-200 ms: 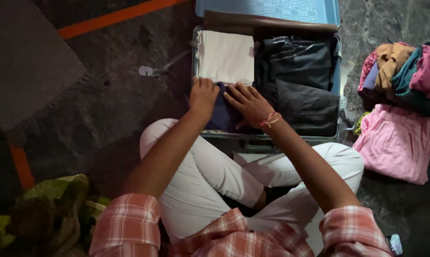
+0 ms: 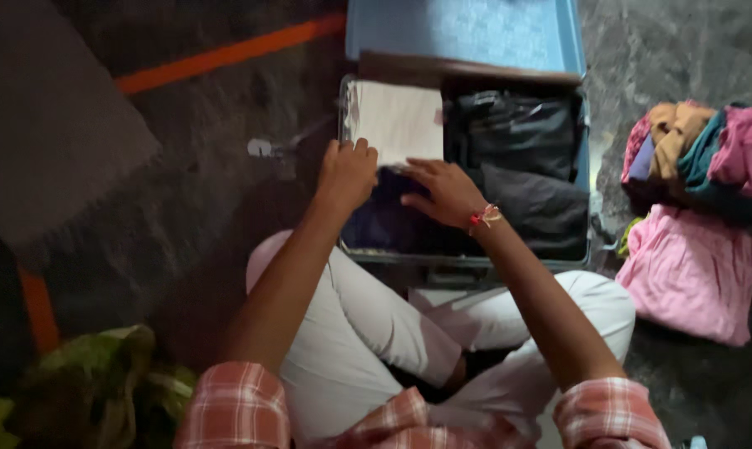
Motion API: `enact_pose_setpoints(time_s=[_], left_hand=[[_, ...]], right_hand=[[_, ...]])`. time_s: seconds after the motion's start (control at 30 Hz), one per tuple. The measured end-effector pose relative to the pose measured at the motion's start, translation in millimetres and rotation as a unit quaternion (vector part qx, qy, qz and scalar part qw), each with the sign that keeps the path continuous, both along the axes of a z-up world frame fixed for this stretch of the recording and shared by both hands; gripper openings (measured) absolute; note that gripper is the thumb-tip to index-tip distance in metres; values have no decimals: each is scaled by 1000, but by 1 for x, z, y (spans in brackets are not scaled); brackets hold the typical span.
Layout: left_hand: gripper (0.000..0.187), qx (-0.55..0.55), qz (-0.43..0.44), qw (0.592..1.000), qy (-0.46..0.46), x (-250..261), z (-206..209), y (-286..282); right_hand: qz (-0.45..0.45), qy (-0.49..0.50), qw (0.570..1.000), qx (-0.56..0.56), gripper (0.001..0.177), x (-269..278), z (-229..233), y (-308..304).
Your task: The person packs a suitcase by hand, taking various items of clothing from piles on the floor and placing them into the suitcase. They use internal straps to secure the packed items.
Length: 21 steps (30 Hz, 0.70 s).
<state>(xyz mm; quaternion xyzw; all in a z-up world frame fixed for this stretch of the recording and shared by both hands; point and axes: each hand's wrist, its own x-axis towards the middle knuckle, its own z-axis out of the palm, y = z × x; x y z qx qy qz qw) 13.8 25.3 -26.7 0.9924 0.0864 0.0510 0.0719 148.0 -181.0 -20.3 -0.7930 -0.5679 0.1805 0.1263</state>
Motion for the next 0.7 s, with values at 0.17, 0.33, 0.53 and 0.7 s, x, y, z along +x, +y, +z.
enact_pose_setpoints(time_s=[0.17, 0.33, 0.53, 0.7], left_hand=[[26, 91, -9, 987, -133, 28, -37, 27], [99, 132, 52, 988, 53, 45, -26, 38], [88, 174, 92, 965, 171, 69, -62, 43], [77, 189, 107, 944, 248, 80, -60, 32]], right_hand=[[-53, -172, 972, 149, 65, 27, -35, 35], [-96, -247, 955, 136, 72, 28, -70, 69], [-120, -193, 972, 63, 83, 29, -71, 88], [-127, -136, 982, 23, 79, 28, -69, 92]])
